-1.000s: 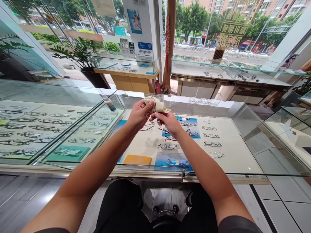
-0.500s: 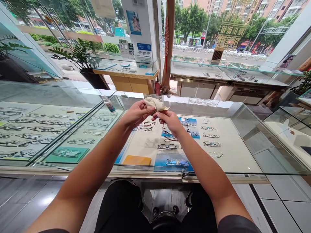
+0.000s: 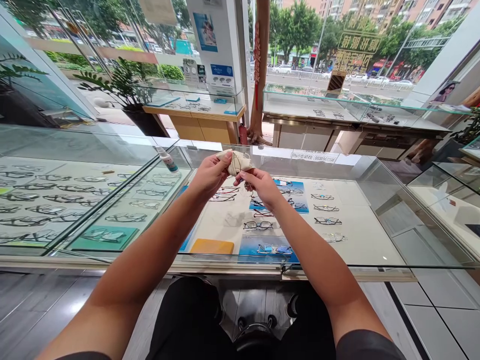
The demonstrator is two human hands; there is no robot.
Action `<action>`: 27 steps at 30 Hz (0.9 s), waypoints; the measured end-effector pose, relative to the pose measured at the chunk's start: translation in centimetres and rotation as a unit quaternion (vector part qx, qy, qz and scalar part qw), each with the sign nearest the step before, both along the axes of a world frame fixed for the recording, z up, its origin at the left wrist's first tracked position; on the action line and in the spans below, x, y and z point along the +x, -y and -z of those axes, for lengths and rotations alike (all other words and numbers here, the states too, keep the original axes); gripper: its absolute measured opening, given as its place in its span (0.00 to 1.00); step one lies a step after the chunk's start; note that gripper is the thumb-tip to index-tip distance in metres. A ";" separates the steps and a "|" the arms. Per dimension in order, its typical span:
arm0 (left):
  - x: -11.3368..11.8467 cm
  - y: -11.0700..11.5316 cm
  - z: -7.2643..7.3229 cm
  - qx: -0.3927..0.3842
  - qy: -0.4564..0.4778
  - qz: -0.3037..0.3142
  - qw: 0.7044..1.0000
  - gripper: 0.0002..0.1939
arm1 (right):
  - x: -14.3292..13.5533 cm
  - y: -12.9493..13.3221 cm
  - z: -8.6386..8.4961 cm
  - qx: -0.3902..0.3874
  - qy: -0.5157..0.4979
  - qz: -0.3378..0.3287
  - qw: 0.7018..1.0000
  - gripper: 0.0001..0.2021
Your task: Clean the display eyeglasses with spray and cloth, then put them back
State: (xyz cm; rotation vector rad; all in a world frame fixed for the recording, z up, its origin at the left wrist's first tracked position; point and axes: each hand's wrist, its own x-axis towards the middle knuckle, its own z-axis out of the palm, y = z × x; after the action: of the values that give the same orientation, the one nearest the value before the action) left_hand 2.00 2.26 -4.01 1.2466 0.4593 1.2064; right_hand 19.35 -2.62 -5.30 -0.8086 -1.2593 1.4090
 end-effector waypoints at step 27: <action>-0.7 0.1 -0.9 0.025 -0.022 0.092 0.995 0.25 | 0.6 -0.2 -0.4 -0.006 -0.005 0.038 0.999 0.18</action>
State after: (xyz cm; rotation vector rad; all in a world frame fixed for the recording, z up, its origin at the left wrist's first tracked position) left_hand 1.31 2.19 -3.09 1.3294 0.3404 1.0424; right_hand 19.91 -2.43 -4.94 -0.8480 -1.2018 1.3599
